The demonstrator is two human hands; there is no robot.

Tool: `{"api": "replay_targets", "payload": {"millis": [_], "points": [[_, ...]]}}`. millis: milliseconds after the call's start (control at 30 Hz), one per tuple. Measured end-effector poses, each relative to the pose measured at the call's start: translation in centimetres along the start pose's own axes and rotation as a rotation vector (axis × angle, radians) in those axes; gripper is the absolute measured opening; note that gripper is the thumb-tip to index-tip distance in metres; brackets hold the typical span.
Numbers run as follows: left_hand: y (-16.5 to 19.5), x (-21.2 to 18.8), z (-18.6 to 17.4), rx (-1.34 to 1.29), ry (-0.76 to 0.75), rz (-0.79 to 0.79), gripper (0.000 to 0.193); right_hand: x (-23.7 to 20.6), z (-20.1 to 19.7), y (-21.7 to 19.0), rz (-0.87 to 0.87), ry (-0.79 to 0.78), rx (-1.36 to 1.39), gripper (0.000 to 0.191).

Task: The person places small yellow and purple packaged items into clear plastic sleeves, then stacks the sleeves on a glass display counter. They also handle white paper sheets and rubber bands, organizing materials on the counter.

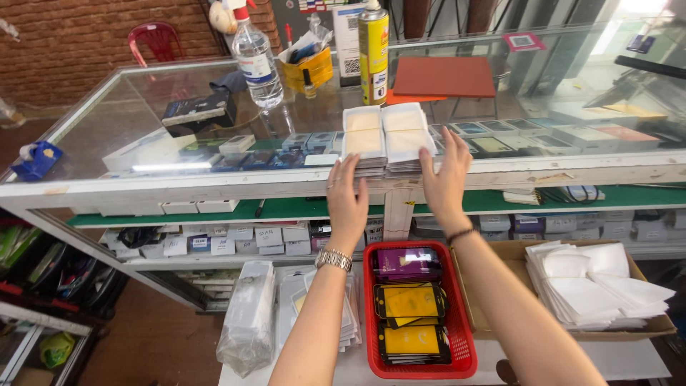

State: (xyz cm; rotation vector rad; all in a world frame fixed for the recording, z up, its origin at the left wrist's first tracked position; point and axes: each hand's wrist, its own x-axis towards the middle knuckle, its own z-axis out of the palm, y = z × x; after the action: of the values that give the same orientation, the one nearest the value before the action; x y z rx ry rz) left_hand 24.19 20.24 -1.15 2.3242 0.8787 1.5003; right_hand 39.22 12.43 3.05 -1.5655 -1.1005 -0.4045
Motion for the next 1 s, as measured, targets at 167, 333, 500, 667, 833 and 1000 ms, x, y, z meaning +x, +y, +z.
{"api": "replay_targets", "payload": {"millis": [167,333,500,667,833,1000], "points": [[-5.3,-6.0,-2.1,-0.231,0.065,-0.571,0.021,-9.4,2.9,0.7,0.224,-0.352,0.346,0.017],[-12.5,-13.7,-3.3,-0.063,0.02,-0.804,0.025,-18.2,9.2,2.7,0.19,-0.811,0.371,0.02],[-17.4,-18.6,-4.1,0.084,-0.128,-1.029,0.031,-25.8,16.0,2.1,0.089,-1.155,0.155,0.039],[-20.0,-19.0,-5.0,0.069,-0.107,-1.214,0.053,-31.3,19.8,-0.4,0.001,-1.24,-0.126,0.059],[-23.5,-18.4,-7.1,-0.155,-0.256,-1.262,0.045,-32.8,21.6,-2.0,0.116,-1.175,-0.101,0.055],[-27.2,-18.6,-9.1,-0.79,0.085,-1.348,0.041,-32.6,22.7,-3.5,0.197,-1.269,-0.219,0.086]]}}
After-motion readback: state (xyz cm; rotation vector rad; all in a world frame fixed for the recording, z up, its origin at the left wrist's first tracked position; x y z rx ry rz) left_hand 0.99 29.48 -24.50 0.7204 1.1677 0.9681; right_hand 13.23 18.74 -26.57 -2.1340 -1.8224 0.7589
